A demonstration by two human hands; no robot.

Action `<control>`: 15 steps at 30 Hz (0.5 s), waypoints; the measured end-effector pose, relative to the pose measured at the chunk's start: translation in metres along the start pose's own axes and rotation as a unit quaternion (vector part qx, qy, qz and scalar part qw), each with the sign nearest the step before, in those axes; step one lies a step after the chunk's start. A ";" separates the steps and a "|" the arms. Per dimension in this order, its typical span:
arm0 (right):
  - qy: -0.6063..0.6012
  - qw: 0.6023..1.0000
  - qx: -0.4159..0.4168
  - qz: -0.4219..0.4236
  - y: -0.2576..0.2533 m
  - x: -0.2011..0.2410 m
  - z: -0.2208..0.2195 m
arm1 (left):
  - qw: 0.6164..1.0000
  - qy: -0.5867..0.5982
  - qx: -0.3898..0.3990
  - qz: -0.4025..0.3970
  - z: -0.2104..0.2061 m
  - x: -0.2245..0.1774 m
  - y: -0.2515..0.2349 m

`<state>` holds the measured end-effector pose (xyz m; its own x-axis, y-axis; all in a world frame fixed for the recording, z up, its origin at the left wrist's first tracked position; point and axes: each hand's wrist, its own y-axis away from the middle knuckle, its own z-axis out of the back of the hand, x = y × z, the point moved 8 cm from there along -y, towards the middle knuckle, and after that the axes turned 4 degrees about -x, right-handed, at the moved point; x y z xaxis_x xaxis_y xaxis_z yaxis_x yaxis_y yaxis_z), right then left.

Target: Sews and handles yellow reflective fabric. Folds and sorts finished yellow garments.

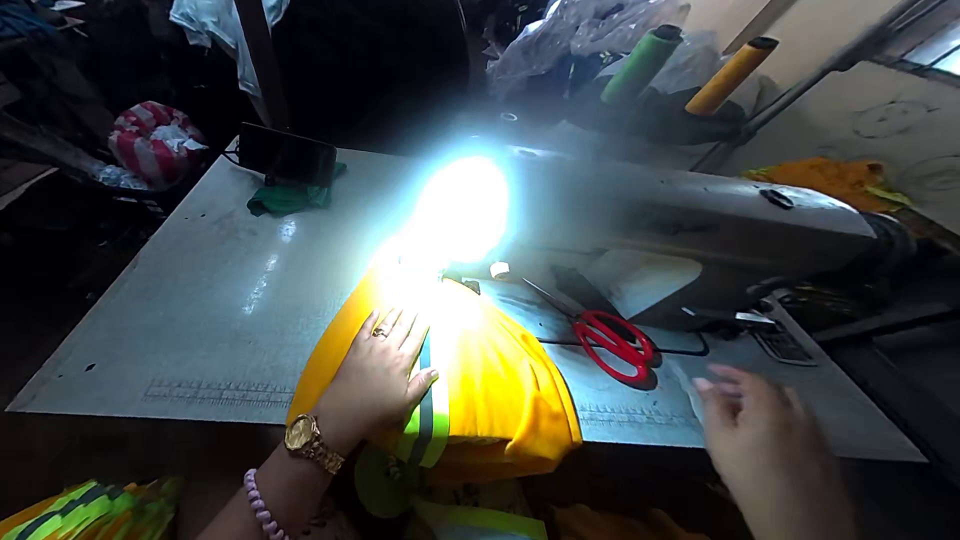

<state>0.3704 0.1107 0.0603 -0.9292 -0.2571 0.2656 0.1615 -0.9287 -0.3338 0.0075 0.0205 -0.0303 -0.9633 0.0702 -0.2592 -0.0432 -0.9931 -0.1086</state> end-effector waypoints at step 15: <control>-0.004 0.980 0.029 0.198 0.017 0.091 -0.013 | 1.000 -0.012 0.028 -0.007 0.003 -0.003 0.001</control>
<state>0.2839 0.0748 0.0670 -0.7874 -0.6021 0.1322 0.5275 -0.7691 -0.3609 0.0098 0.0188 -0.0263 -0.9688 0.0825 -0.2339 -0.0706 -0.9958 -0.0588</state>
